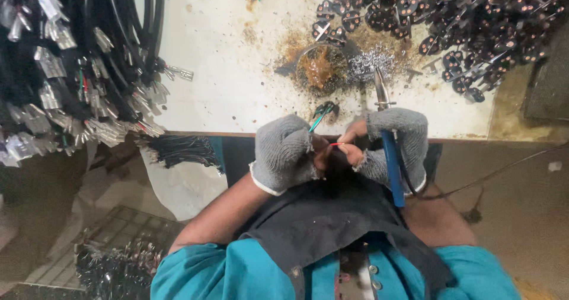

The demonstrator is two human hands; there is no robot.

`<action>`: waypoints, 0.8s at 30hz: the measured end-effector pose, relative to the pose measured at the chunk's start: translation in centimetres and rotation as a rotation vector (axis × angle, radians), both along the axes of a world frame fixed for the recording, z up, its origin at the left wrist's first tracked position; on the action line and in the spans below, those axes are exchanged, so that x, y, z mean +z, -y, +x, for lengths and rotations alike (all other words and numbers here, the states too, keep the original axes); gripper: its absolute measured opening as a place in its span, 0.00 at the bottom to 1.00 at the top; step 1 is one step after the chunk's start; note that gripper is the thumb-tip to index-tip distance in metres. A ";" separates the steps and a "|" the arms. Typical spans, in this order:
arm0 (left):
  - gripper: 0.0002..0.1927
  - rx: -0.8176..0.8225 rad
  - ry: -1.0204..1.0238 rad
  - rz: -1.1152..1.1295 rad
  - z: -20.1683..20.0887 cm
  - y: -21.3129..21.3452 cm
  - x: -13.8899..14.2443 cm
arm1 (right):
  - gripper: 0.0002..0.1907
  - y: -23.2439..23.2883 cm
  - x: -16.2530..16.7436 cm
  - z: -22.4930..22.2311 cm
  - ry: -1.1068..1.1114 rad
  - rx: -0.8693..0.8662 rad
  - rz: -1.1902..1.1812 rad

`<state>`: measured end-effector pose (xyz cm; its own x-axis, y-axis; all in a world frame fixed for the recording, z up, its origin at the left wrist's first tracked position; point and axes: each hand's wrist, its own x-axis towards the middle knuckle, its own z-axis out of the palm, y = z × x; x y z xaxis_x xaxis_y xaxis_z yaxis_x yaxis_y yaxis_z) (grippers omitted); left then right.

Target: The person twists the exposed strands of insulated red and green wires, dips the twisted ends into a container of brown flux paste, and solders the wire tips using a soldering iron held in the right hand, repeating the process on successive wire ends at a cluttered workbench.

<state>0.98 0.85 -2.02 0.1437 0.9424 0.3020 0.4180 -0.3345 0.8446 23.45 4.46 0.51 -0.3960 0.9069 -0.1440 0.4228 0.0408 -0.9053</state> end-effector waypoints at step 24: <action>0.07 0.377 -0.065 -0.193 -1.8 -4.9 0.7 | 0.10 0.2 -0.6 -1.4 0.175 -0.086 0.393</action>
<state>-0.83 5.71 -1.28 -0.2089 0.9710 0.1164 0.5352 0.0139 0.8446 22.03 4.30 -0.08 -0.3174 0.9347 0.1602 0.5851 0.3260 -0.7425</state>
